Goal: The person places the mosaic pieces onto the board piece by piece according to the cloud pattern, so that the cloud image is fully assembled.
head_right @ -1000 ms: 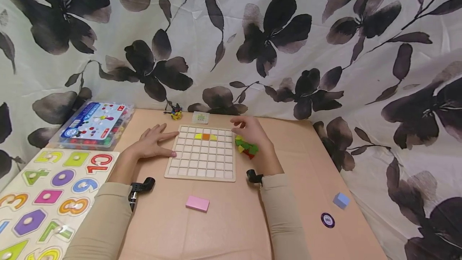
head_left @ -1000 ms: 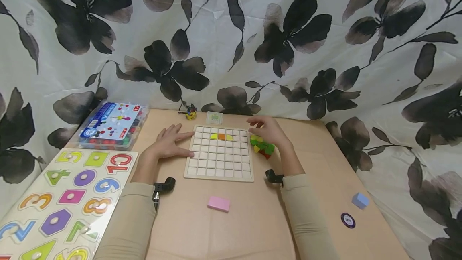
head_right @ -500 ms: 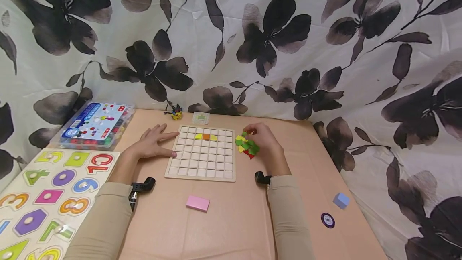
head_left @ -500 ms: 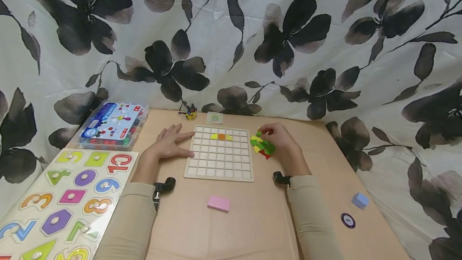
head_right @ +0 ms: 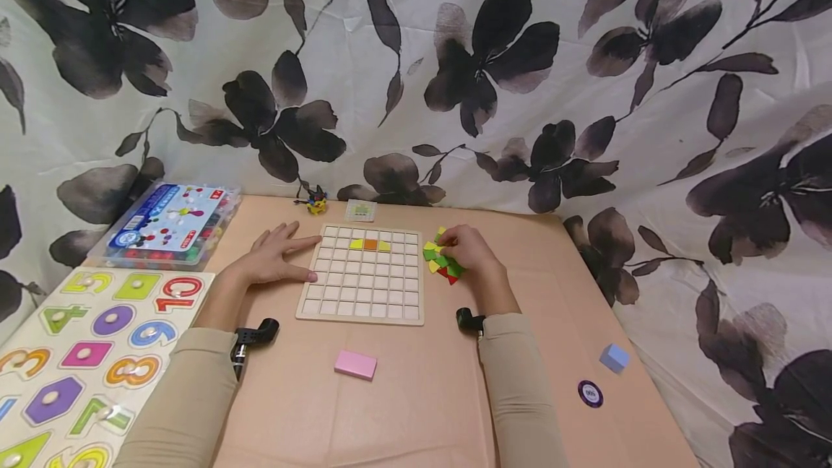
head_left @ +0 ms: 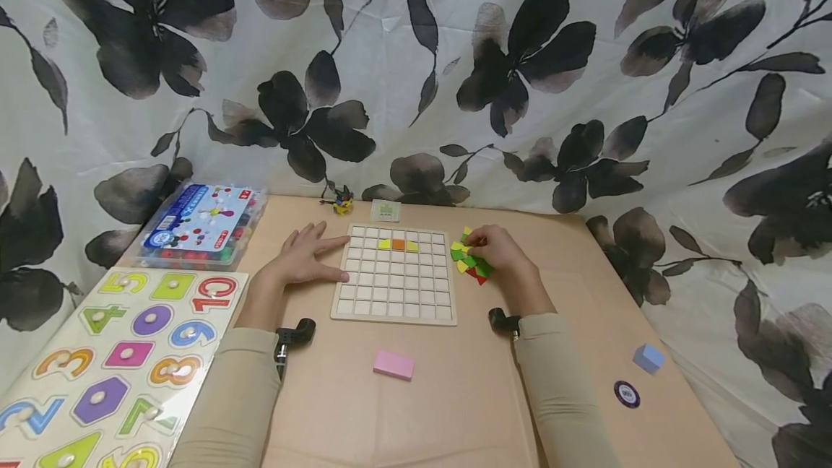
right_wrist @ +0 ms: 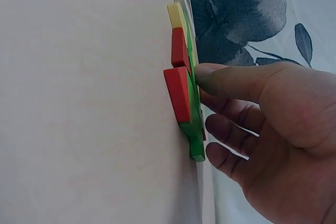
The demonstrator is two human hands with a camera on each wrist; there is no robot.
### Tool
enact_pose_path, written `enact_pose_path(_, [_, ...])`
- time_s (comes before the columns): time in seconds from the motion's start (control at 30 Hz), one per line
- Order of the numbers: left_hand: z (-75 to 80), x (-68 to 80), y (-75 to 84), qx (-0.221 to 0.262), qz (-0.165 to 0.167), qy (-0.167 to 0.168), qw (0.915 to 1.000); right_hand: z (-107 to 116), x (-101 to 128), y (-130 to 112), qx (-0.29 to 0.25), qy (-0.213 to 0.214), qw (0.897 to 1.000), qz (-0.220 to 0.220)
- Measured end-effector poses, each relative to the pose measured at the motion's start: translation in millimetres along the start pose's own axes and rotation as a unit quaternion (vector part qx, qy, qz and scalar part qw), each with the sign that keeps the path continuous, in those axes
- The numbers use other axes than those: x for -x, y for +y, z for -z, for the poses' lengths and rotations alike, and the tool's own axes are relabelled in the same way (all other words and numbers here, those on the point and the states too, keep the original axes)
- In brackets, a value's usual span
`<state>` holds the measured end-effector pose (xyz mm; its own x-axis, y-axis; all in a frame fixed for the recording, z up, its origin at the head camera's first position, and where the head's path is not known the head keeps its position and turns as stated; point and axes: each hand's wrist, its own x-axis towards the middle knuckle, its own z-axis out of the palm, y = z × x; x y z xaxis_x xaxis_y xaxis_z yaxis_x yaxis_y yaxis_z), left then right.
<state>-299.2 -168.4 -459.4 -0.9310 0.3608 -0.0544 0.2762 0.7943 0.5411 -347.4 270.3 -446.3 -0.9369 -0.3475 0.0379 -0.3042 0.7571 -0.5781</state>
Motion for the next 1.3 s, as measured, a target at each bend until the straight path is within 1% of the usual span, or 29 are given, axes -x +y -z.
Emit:
enact_pose_path(0.13, [0.8,-0.3,-0.3,0.002,0.002,-0.001,1.0000,0.9,1.2,-1.6,-0.006,-0.008,1.000,-0.012])
enact_pose_path(0.4, [1.1,0.3,-0.2,0.001,0.003,-0.003,1.0000,1.0,2.1,-2.8,-0.021,-0.017,0.999,-0.022])
enact_pose_path(0.7, [0.7,-0.4,-1.0,-0.002,0.001,0.000,1.0000,0.7,1.5,-2.3,-0.024,-0.028,0.999,-0.017])
enact_pose_path(0.8, [0.2,-0.4,-1.4,-0.001,0.003,-0.002,1.0000,1.3,1.3,-4.2,-0.034,-0.023,0.999,-0.013])
enact_pose_path(0.87, [-0.2,-1.2,-1.5,-0.003,0.001,-0.002,1.0000,2.5,1.1,-7.3,-0.044,-0.007,0.999,-0.011])
enact_pose_path(1.0, [0.1,-2.0,-0.7,-0.006,-0.004,0.001,1.0000,6.6,-0.6,-26.1,-0.069,0.035,0.997,0.008])
enact_pose_path(1.07, [0.5,-1.8,-0.2,-0.005,-0.004,0.001,1.0000,6.3,-4.4,-42.0,-0.081,0.041,0.996,0.019])
enact_pose_path(1.17, [1.0,-0.8,0.0,-0.003,-0.002,0.000,1.0000,-0.5,-16.5,-68.7,-0.096,0.020,0.994,0.050])
enact_pose_path(1.3, [0.2,-0.4,-0.6,-0.004,-0.002,0.000,1.0000,-22.5,-41.2,-96.8,-0.108,-0.034,0.988,0.104])
